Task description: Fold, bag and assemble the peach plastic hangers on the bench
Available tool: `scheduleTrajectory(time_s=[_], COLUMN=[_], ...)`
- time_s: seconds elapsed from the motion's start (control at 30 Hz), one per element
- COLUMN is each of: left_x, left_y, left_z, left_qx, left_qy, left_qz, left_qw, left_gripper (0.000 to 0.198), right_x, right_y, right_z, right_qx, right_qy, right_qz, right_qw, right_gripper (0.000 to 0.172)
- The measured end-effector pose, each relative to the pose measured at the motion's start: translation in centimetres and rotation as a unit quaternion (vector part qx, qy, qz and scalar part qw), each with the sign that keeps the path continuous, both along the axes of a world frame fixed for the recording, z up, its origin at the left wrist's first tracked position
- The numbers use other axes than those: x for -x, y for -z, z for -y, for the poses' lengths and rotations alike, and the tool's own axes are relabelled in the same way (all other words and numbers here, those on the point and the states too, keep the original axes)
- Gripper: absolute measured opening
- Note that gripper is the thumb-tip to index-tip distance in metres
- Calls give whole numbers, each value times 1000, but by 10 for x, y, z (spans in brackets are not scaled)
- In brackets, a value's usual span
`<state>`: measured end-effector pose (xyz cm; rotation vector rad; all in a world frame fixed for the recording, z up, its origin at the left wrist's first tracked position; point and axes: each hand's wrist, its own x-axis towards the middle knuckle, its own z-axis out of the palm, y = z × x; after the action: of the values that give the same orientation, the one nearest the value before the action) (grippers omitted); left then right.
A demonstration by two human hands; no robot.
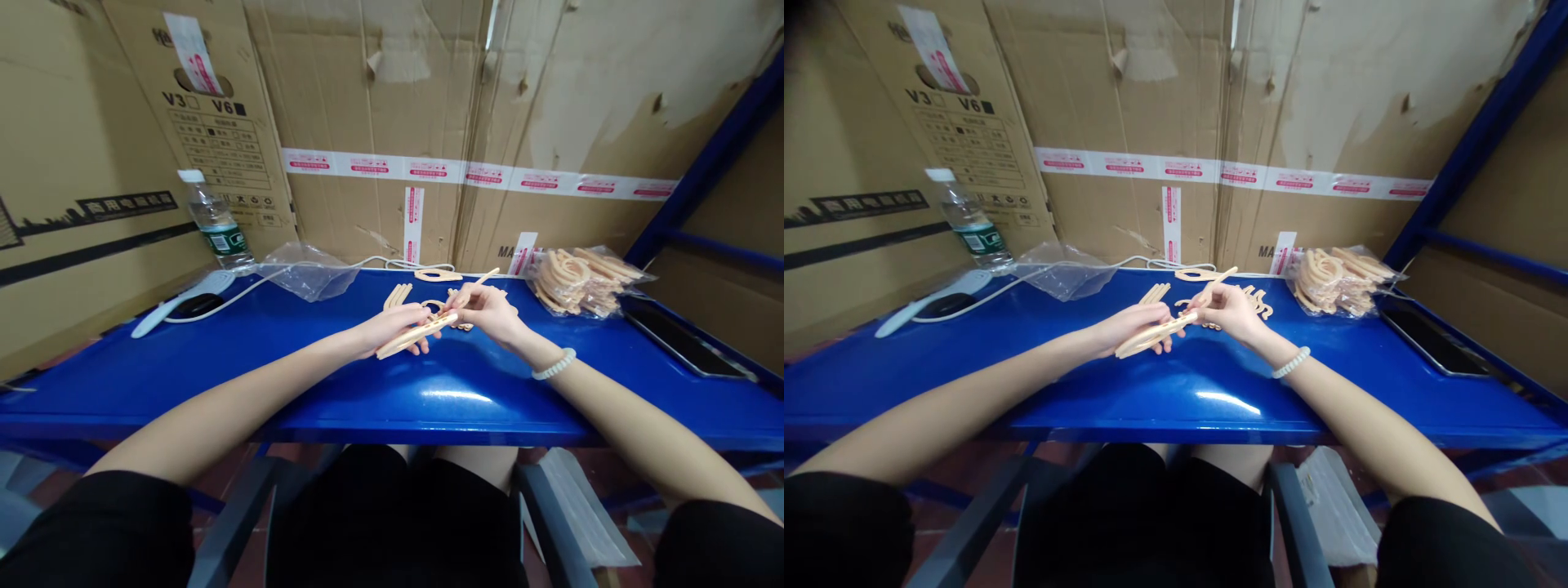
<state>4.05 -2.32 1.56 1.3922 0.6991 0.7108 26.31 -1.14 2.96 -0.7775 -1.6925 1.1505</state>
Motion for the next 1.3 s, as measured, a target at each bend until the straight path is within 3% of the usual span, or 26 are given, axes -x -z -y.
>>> scheduleTrajectory(time_s=[0.1,0.2,0.33,0.43,0.53,0.7,0.87,0.97,1.07,1.17,1.27,1.3], left_x=[-2,-1,0,0,0,1,-1,0,1,2,2,3], left_y=[9,13,9,5,6,13,16,17,20,22,20,19], left_z=[-2,-1,3,6,7,2,-3,-5,-8,-11,-13,-13], left_qx=[-41,-141,-297,-368,-401,-437,-412,-315,-134,-29,-5,1], left_qy=[-27,-2,-12,-20,-26,-24,-9,18,53,50,19,8], left_qz=[-35,-96,-159,-188,-210,-234,-186,-142,-48,32,52,54], left_qw=[998,985,941,911,892,868,892,938,988,998,998,999], left_gripper=[32,30,28,31,31,30,34,37,43,45,36,33], right_x=[-1,-3,-7,-9,-9,-12,-11,-15,-35,-70,-101,-107], right_y=[0,-2,-6,-7,-6,-1,-4,-17,-36,-47,-44,-41], right_z=[1,2,0,0,3,9,15,15,1,-22,-41,-46], right_qx=[-82,-158,-249,-289,-357,-453,-480,-468,-393,-241,-70,-26], right_qy=[-22,-50,-67,-67,-55,-45,-59,-17,110,198,206,211], right_qz=[68,123,173,186,213,312,336,315,271,287,379,393], right_qw=[994,978,951,937,908,834,808,825,872,906,900,895], right_gripper=[29,20,18,19,22,30,31,28,23,19,5,11])
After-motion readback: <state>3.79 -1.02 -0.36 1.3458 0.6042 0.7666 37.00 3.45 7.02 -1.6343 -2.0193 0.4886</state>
